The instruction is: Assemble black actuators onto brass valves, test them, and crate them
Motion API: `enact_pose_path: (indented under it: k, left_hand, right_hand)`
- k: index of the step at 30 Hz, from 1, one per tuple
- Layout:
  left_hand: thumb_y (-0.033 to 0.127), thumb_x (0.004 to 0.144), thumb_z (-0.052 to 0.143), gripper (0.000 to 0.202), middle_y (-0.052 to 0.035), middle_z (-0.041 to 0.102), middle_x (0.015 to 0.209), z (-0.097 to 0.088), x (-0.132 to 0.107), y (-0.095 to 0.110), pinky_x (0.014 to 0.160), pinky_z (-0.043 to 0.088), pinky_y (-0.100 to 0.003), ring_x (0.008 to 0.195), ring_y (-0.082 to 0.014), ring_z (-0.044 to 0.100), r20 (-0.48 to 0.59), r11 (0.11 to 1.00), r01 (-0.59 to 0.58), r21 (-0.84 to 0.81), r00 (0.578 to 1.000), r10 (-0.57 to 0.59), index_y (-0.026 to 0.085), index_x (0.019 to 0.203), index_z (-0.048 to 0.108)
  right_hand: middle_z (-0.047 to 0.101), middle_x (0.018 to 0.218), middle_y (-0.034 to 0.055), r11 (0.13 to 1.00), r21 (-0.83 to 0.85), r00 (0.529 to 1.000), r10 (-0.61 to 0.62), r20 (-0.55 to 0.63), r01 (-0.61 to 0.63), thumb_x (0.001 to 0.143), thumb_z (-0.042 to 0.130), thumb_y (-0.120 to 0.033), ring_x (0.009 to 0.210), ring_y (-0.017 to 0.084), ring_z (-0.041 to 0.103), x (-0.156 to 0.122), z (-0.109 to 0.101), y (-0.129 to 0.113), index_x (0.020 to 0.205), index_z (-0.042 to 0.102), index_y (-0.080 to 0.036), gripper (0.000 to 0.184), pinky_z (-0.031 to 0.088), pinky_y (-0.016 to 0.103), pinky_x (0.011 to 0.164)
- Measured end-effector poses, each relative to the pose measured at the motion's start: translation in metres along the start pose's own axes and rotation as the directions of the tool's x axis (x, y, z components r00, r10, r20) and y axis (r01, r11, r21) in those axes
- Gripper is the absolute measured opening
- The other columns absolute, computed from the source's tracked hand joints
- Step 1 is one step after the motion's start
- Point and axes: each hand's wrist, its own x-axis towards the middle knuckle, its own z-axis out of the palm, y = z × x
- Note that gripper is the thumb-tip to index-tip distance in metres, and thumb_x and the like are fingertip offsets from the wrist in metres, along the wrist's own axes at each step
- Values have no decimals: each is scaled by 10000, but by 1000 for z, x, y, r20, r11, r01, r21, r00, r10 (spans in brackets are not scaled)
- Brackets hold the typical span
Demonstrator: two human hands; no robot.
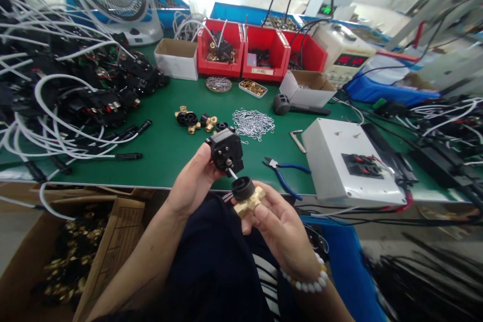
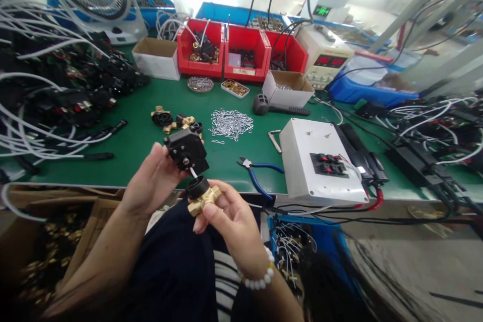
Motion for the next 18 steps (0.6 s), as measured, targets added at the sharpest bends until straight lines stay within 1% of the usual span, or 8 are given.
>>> enact_pose_path:
  k: [1,2,3,6,8,10,13,18]
  left_hand:
    - [602,955,411,529,-125,688,1179,3,-3,4,772,562,-323,993,-223,674,-15,992,29,-119,999,-31,186,1219,604]
    - [586,962,436,487,-100,689,1182,6,-7,8,777,557,-308,991,-210,669,-32,981,34,-189,999,-41,205,1200,624]
    - [560,968,457,437,-70,685,1202,7,-10,11,793,553,-296,1005,-197,664,-47,979,14,-201,999,-24,236,1206,630]
    - [472,970,494,385,-7,645,1315,8,-19,19,965,516,-337,1174,-219,615,-28,991,-94,-100,995,91,332,1318,582]
    - [454,967,481,442,3,607,1393,7,-24,22,1120,419,-411,1307,-258,537,19,989,-147,0,989,147,351,1394,532]
    - [435,979,451,457,19,556,1463,7,-29,26,1207,315,-445,1392,-273,460,57,977,-195,80,980,191,355,1425,511]
    - [390,1007,396,455,55,485,1529,12,-35,30,1247,261,-427,1461,-253,377,63,956,-250,152,968,243,371,1455,473]
    - [378,1024,356,478,50,461,1548,17,-38,33,1244,282,-427,1465,-245,375,55,901,-343,267,939,341,362,1500,400]
  right_hand:
    - [729,903,38,1000,-7,1000,9,-2,-9,848,741,-367,610,101,638,0,2,0,1174,601,-200,392,545,257,631]
    - [729,893,38,1000,-8,1000,12,0,-12,848,739,-376,605,107,643,0,4,0,1176,597,-201,398,548,264,629]
    - [730,879,35,1000,-3,1000,10,2,-10,848,738,-385,599,110,647,0,5,0,1174,598,-204,398,548,265,620]
    - [736,853,27,999,38,1000,-4,5,4,849,740,-387,583,104,650,-1,8,-2,1156,620,-213,373,534,238,589]
    - [744,858,30,997,78,1000,-7,14,5,859,733,-380,564,92,643,-1,9,-5,1146,640,-217,343,523,217,567]
    - [749,850,32,993,116,999,3,44,-8,869,721,-380,540,84,632,-2,11,-7,1138,661,-223,317,516,206,542]
    - [750,830,28,995,102,999,-21,50,16,880,710,-378,521,81,625,-3,14,-7,1140,676,-233,299,521,203,528]
    - [731,796,-14,974,-63,975,-219,-45,216,884,723,-316,585,75,665,-7,21,-1,1187,671,-280,309,559,185,599]
